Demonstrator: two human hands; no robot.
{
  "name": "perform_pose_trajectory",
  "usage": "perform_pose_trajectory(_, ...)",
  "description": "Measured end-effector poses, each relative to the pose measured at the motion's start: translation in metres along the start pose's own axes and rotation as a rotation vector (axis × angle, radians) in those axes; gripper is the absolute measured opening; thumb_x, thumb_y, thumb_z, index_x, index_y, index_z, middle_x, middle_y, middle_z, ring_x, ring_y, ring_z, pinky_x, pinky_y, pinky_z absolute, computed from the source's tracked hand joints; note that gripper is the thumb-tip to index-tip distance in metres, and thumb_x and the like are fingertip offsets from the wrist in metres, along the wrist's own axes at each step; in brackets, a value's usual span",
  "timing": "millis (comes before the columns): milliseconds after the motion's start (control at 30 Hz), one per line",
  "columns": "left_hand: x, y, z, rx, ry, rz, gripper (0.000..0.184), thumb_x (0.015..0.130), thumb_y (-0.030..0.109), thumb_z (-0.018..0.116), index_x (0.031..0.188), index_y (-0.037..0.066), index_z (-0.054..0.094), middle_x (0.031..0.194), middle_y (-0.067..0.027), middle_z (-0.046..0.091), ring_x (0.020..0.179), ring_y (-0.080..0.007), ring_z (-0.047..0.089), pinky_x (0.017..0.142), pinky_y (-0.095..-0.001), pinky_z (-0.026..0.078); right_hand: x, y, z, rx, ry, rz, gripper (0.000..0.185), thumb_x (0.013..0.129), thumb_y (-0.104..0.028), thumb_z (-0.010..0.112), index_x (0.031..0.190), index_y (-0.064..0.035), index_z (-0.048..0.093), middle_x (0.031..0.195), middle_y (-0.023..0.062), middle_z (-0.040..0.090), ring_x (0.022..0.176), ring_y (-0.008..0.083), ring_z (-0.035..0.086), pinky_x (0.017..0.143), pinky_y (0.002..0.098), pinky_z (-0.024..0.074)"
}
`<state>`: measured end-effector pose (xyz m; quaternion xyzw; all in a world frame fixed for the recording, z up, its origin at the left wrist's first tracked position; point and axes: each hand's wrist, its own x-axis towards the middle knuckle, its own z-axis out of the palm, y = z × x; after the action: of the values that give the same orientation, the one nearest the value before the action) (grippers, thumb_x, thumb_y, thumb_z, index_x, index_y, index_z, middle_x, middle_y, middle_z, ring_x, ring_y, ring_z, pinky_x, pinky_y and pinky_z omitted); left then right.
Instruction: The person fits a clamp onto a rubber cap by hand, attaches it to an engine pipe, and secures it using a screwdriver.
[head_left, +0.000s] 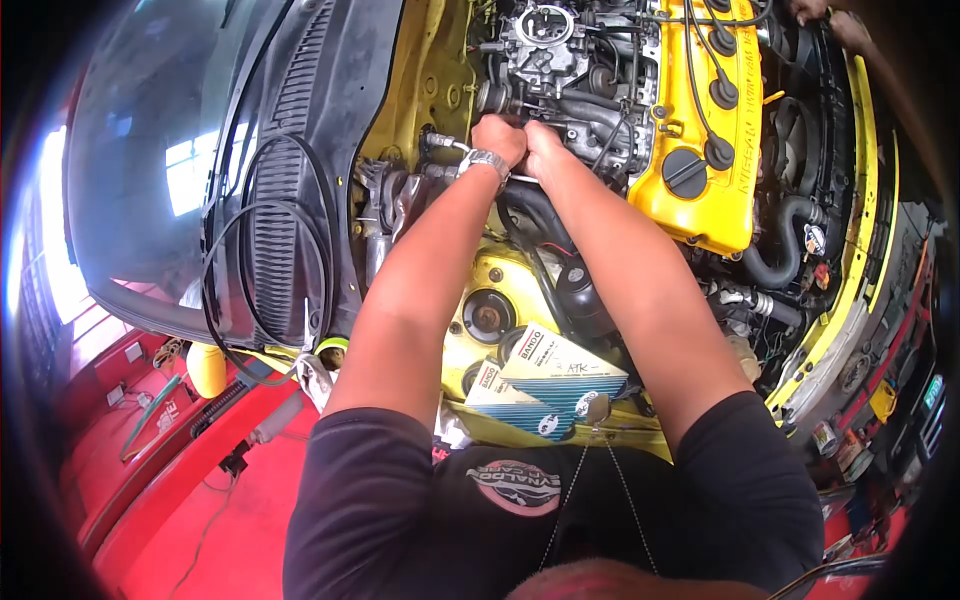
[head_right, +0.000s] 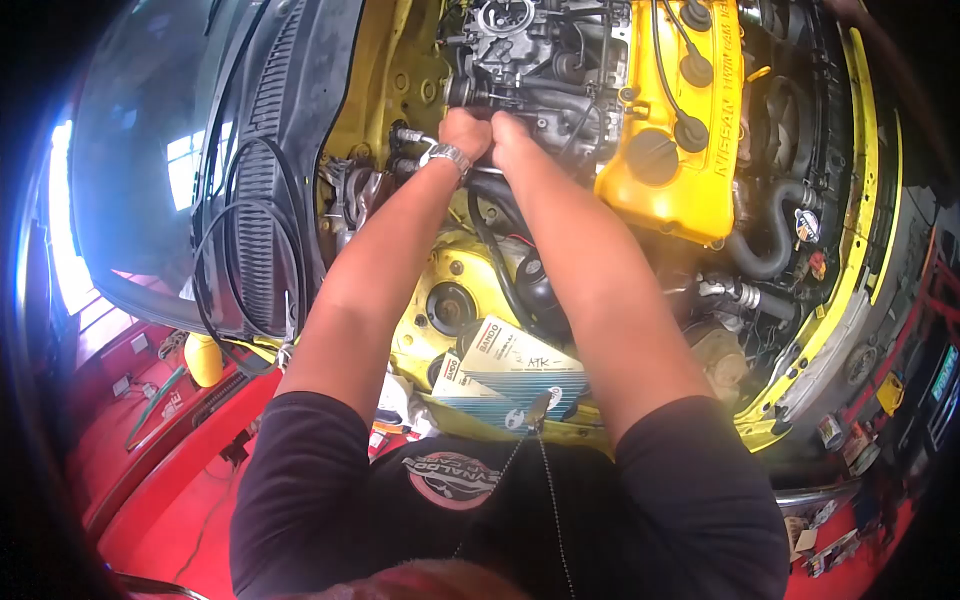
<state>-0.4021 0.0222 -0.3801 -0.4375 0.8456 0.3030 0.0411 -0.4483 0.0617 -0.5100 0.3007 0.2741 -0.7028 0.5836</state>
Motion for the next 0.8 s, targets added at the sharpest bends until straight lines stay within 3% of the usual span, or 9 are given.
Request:
perform_pose_trajectory(100, 0.008, 0.004, -0.004, 0.054, -0.029, -0.131, 0.025, 0.079, 0.024, 0.065, 0.092, 0.004, 0.073, 0.097, -0.0226, 0.069, 0.097, -0.0364, 0.065, 0.088, -0.0390, 0.050, -0.037, 0.004, 0.029, 0.024, 0.189, -0.238, 0.027, 0.089, 0.000, 0.042, 0.114, 0.0037, 0.052, 0.098, 0.0178, 0.062, 0.080, 0.0303, 0.066, 0.069, 0.0441, 0.0574)
perform_pose_trajectory(167, 0.030, -0.013, 0.012, 0.061, -0.079, -0.156, 0.032, 0.083, 0.026, 0.062, 0.098, 0.000, 0.070, 0.109, -0.0248, 0.065, 0.108, -0.0365, 0.061, 0.091, -0.0400, 0.048, -0.021, 0.005, 0.020, 0.159, 0.155, -0.255, 0.027, 0.089, -0.001, 0.040, 0.113, 0.0028, 0.053, 0.097, 0.0160, 0.061, 0.079, 0.0270, 0.065, 0.068, 0.0412, 0.0576)
perform_pose_trajectory(233, 0.033, -0.016, 0.009, -0.093, -0.288, -0.182, 0.031, 0.084, 0.024, 0.059, 0.101, 0.000, 0.069, 0.114, -0.0245, 0.063, 0.112, -0.0353, 0.058, 0.094, -0.0390, 0.047, -0.038, 0.002, 0.027, 0.112, 0.206, -0.258, 0.027, 0.090, -0.003, 0.040, 0.113, 0.0023, 0.052, 0.098, 0.0143, 0.060, 0.079, 0.0243, 0.064, 0.067, 0.0385, 0.0573)
perform_pose_trajectory(333, 0.042, -0.010, 0.002, 0.242, -0.504, -0.053, 0.033, 0.084, 0.022, 0.057, 0.105, -0.001, 0.068, 0.114, -0.0238, 0.063, 0.113, -0.0349, 0.058, 0.096, -0.0380, 0.046, -0.043, 0.005, 0.031, 0.077, 0.302, -0.277, 0.018, 0.087, -0.002, 0.038, 0.094, 0.0005, 0.055, 0.087, 0.0146, 0.061, 0.067, 0.0242, 0.063, 0.061, 0.0399, 0.0559)
perform_pose_trajectory(367, 0.036, -0.009, 0.003, 0.301, -0.378, 0.012, 0.034, 0.081, 0.020, 0.060, 0.108, 0.000, 0.067, 0.113, -0.0243, 0.064, 0.111, -0.0357, 0.059, 0.094, -0.0378, 0.047, -0.039, 0.003, 0.030, 0.077, 0.293, -0.273, 0.018, 0.087, -0.002, 0.038, 0.094, 0.0005, 0.055, 0.087, 0.0146, 0.061, 0.067, 0.0242, 0.063, 0.061, 0.0399, 0.0559)
perform_pose_trajectory(433, 0.035, -0.019, 0.016, 0.164, -0.229, -0.130, 0.037, 0.076, 0.020, 0.064, 0.106, -0.002, 0.067, 0.111, -0.0258, 0.064, 0.108, -0.0364, 0.061, 0.091, -0.0380, 0.050, -0.036, 0.003, 0.024, 0.106, 0.243, -0.199, 0.025, 0.090, -0.006, 0.041, 0.111, 0.0009, 0.053, 0.101, 0.0145, 0.059, 0.082, 0.0263, 0.062, 0.064, 0.0411, 0.0543)
perform_pose_trajectory(533, 0.042, -0.033, 0.026, 0.021, -0.222, -0.089, 0.040, 0.073, 0.020, 0.068, 0.104, -0.004, 0.066, 0.108, -0.0270, 0.065, 0.105, -0.0370, 0.063, 0.089, -0.0385, 0.051, -0.033, 0.004, 0.018, 0.114, 0.210, -0.188, 0.022, 0.089, -0.004, 0.043, 0.106, 0.0031, 0.053, 0.096, 0.0155, 0.059, 0.078, 0.0277, 0.061, 0.064, 0.0414, 0.0540)
perform_pose_trajectory(767, 0.034, -0.020, 0.015, 0.160, -0.211, -0.125, 0.044, 0.072, 0.020, 0.068, 0.107, -0.007, 0.062, 0.109, -0.0269, 0.064, 0.106, -0.0376, 0.062, 0.091, -0.0382, 0.050, -0.054, -0.002, 0.030, 0.130, 0.214, -0.209, 0.019, 0.087, -0.003, 0.042, 0.102, 0.0042, 0.053, 0.091, 0.0163, 0.058, 0.075, 0.0287, 0.061, 0.059, 0.0418, 0.0543)
perform_pose_trajectory(800, 0.033, -0.020, 0.015, 0.140, -0.187, -0.144, 0.045, 0.072, 0.020, 0.068, 0.108, -0.007, 0.062, 0.109, -0.0272, 0.064, 0.106, -0.0379, 0.062, 0.092, -0.0385, 0.050, -0.054, -0.001, 0.030, 0.129, 0.223, -0.211, 0.014, 0.087, -0.007, 0.041, 0.085, -0.0021, 0.055, 0.076, 0.0114, 0.058, 0.063, 0.0237, 0.057, 0.064, 0.0386, 0.0515)
